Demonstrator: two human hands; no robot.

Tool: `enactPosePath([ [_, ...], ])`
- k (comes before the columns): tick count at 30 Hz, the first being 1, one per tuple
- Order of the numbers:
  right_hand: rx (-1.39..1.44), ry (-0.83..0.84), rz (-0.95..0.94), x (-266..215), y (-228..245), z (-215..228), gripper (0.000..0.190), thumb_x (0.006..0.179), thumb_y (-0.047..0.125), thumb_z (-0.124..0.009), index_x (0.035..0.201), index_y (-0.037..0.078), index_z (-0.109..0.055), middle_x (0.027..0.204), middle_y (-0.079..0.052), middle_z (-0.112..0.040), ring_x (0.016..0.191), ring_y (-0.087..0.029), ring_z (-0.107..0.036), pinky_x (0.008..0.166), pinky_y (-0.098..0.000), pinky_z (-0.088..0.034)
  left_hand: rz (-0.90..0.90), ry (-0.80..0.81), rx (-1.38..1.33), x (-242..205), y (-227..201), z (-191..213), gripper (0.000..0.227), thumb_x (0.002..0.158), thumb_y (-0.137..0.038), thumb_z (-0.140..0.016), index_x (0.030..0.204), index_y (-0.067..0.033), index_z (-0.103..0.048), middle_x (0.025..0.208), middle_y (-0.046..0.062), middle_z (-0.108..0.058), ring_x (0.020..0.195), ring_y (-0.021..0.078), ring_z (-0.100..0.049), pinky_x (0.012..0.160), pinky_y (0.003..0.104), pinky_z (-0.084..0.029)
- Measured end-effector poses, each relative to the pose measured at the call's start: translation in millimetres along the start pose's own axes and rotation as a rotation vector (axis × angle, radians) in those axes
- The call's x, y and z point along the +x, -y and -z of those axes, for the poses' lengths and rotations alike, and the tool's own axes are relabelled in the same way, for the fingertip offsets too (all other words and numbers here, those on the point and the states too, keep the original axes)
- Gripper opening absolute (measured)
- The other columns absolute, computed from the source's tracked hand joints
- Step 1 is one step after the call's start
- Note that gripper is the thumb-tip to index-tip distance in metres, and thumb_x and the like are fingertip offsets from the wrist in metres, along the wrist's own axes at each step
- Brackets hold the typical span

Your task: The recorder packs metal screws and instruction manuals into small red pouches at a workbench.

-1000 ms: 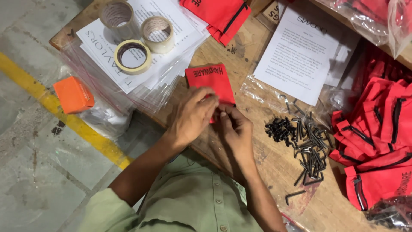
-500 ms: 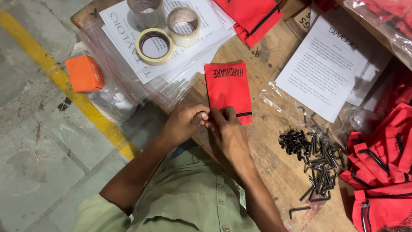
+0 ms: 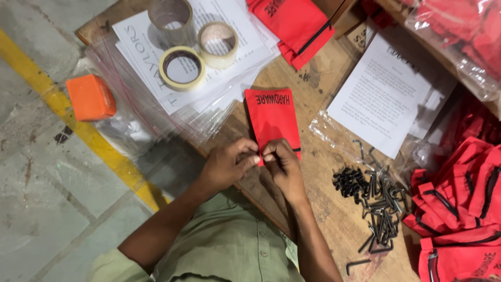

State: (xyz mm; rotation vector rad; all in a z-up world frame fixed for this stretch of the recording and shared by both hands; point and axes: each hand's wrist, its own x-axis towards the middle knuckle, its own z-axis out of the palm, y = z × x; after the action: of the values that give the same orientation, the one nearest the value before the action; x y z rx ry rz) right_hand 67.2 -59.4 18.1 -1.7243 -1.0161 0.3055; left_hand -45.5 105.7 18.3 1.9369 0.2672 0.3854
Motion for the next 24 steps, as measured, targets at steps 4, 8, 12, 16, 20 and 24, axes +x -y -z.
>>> enactPosePath([
  [4,0.192,0.039,-0.228,1,12,4,0.007,0.099,-0.002,-0.062,0.102,0.003,-0.066,0.102,-0.005,-0.06,0.081,-0.014,-0.062,0.067,-0.0284,-0.051,0.116,-0.025,-0.24,3,-5,-6,0.026,0.088,-0.021,-0.079,0.107,-0.0045,-0.071,0.092,0.007,-0.08,0.078,0.0115,-0.078,0.066,0.026,-0.061],
  [8,0.104,0.002,-0.11,4,28,-2,0.022,0.084,-0.001,-0.078,0.104,0.0,-0.067,0.099,-0.004,-0.066,0.084,-0.012,-0.065,0.073,-0.0263,-0.054,0.277,-0.012,-0.158,7,-15,-4,0.023,0.089,-0.021,-0.078,0.104,-0.0051,-0.072,0.078,0.004,-0.074,0.06,0.0098,-0.067,0.056,0.027,-0.055],
  [12,0.366,-0.136,-0.355,-6,-14,-6,0.012,0.092,-0.003,-0.07,0.101,-0.004,-0.077,0.089,-0.006,-0.075,0.073,-0.011,-0.069,0.064,-0.0261,-0.059,0.226,-0.004,-0.321,6,-4,-6,0.026,0.09,-0.019,-0.072,0.111,-0.005,-0.067,0.084,0.002,-0.076,0.063,0.0088,-0.071,0.056,0.027,-0.057],
  [16,0.358,-0.202,-0.363,-8,-28,-6,0.014,0.092,-0.003,-0.073,0.105,-0.005,-0.08,0.084,-0.009,-0.079,0.071,-0.012,-0.071,0.066,-0.0262,-0.059,0.175,-0.009,-0.267,5,-15,-4,0.035,0.085,-0.018,-0.075,0.117,-0.0072,-0.066,0.087,0.004,-0.076,0.067,0.0112,-0.072,0.061,0.028,-0.058],
  [20,0.363,-0.228,-0.295,-10,-16,-8,0.019,0.088,-0.003,-0.076,0.107,-0.003,-0.079,0.091,-0.007,-0.079,0.076,-0.01,-0.069,0.067,-0.0255,-0.058,0.083,-0.02,-0.109,4,-16,-8,0.041,0.076,-0.018,-0.085,0.113,-0.0093,-0.069,0.085,0.002,-0.075,0.073,0.0102,-0.075,0.067,0.028,-0.059],
  [24,-0.134,-0.307,-0.127,-8,19,4,0.017,0.086,-0.006,-0.075,0.1,-0.001,-0.081,0.09,-0.01,-0.083,0.075,-0.012,-0.075,0.065,-0.0251,-0.06,0.219,0.012,-0.118,2,8,-14,0.027,0.079,-0.017,-0.084,0.103,-0.0111,-0.074,0.075,-0.001,-0.076,0.067,0.0089,-0.074,0.065,0.026,-0.059],
])
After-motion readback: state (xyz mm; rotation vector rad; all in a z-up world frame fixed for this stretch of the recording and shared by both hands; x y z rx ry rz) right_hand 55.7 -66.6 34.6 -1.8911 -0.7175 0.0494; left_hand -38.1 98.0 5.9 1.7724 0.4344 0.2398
